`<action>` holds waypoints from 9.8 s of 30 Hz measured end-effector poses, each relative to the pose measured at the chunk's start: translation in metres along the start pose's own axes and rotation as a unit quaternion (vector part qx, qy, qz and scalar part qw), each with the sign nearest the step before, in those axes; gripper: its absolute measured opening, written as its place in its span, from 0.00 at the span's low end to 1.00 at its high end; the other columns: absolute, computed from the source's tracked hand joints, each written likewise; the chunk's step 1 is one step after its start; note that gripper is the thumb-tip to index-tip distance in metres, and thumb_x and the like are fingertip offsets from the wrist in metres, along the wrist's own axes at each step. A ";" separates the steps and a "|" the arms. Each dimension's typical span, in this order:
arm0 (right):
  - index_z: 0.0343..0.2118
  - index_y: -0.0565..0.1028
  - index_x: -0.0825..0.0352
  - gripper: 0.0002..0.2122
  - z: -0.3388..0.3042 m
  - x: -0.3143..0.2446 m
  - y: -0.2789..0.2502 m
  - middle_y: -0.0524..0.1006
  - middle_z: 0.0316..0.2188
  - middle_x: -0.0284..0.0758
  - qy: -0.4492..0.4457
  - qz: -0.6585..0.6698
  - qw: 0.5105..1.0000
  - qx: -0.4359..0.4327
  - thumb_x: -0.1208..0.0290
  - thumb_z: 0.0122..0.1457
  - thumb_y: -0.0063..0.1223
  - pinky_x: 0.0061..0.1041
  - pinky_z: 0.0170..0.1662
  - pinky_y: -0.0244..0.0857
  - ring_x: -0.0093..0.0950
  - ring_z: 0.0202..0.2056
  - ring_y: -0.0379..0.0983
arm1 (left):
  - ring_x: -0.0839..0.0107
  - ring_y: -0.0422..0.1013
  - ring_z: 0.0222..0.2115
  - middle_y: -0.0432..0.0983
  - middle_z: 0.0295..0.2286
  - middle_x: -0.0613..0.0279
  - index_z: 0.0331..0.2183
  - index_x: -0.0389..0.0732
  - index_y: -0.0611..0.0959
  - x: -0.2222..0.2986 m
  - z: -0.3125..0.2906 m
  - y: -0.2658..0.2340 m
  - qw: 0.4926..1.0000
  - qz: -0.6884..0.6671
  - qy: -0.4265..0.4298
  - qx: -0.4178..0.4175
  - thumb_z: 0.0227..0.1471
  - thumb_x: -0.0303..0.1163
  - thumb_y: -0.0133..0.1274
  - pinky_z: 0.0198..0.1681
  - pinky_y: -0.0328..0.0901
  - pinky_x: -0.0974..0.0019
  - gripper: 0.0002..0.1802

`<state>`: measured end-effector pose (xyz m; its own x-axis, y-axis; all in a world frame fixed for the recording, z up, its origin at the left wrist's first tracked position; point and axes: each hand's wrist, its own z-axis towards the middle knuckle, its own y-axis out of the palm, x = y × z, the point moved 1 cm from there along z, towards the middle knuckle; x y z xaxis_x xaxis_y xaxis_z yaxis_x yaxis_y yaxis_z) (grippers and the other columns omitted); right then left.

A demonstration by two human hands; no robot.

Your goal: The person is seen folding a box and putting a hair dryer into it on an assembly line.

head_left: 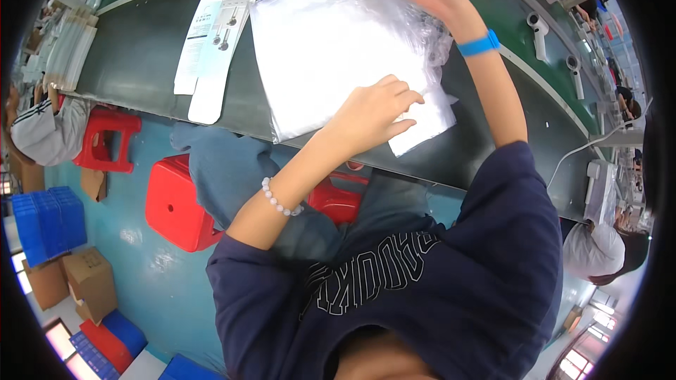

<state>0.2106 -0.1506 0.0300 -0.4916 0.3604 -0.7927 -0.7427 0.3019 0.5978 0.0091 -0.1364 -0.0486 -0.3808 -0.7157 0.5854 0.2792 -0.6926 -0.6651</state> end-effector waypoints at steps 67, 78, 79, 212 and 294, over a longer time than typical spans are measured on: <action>0.50 0.63 0.67 0.36 -0.243 0.019 0.020 0.70 0.36 0.36 0.027 -0.281 0.931 0.229 0.37 0.52 0.47 0.22 0.17 0.65 0.24 0.24 0.73 | 0.51 0.73 0.32 0.67 0.43 0.50 0.45 0.31 0.73 0.022 -0.006 0.000 0.997 -0.064 -0.001 0.035 0.44 0.17 0.51 0.36 0.69 0.58 0.21; 0.50 0.63 0.70 0.25 -0.231 0.038 0.039 0.67 0.46 0.39 -0.125 -0.406 0.867 0.262 0.78 0.49 0.59 0.25 0.46 0.69 0.29 0.46 0.71 | 0.75 0.76 0.31 0.65 0.50 0.54 0.53 0.36 0.72 0.041 -0.001 -0.016 0.940 -0.339 0.006 0.037 0.40 0.16 0.59 0.39 0.69 0.71 0.34; 0.50 0.63 0.70 0.24 -0.231 0.038 0.041 0.67 0.46 0.39 -0.123 -0.416 0.860 0.270 0.77 0.50 0.59 0.24 0.45 0.70 0.29 0.45 0.72 | 0.75 0.76 0.31 0.65 0.50 0.54 0.53 0.36 0.72 0.042 -0.001 -0.017 0.940 -0.339 0.006 0.037 0.40 0.16 0.59 0.39 0.69 0.71 0.34; 0.35 0.79 0.67 0.08 -0.034 -0.018 0.102 0.78 0.39 0.38 -0.244 -0.450 0.842 -0.172 0.80 0.50 0.58 0.25 0.44 0.68 0.27 0.39 0.75 | 0.62 0.73 0.32 0.65 0.41 0.49 0.47 0.50 0.59 -0.025 0.017 -0.128 0.840 0.293 0.209 0.405 0.26 0.47 0.75 0.31 0.72 0.66 0.51; 0.43 0.66 0.69 0.17 -0.094 -0.079 -0.026 0.66 0.24 0.26 -0.071 -0.456 0.867 0.187 0.61 0.60 0.53 0.15 0.25 0.55 0.15 0.24 0.60 | 0.58 0.74 0.22 0.73 0.19 0.52 0.25 0.34 0.73 0.056 0.023 0.051 0.971 -0.188 -0.128 0.070 0.44 0.19 0.54 0.26 0.65 0.62 0.05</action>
<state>0.2260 -0.2702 0.0656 0.3033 -0.0808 -0.9495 -0.5803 0.7747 -0.2513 0.0223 -0.2136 -0.0391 -0.2530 -0.3962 0.8826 0.2873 -0.9019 -0.3225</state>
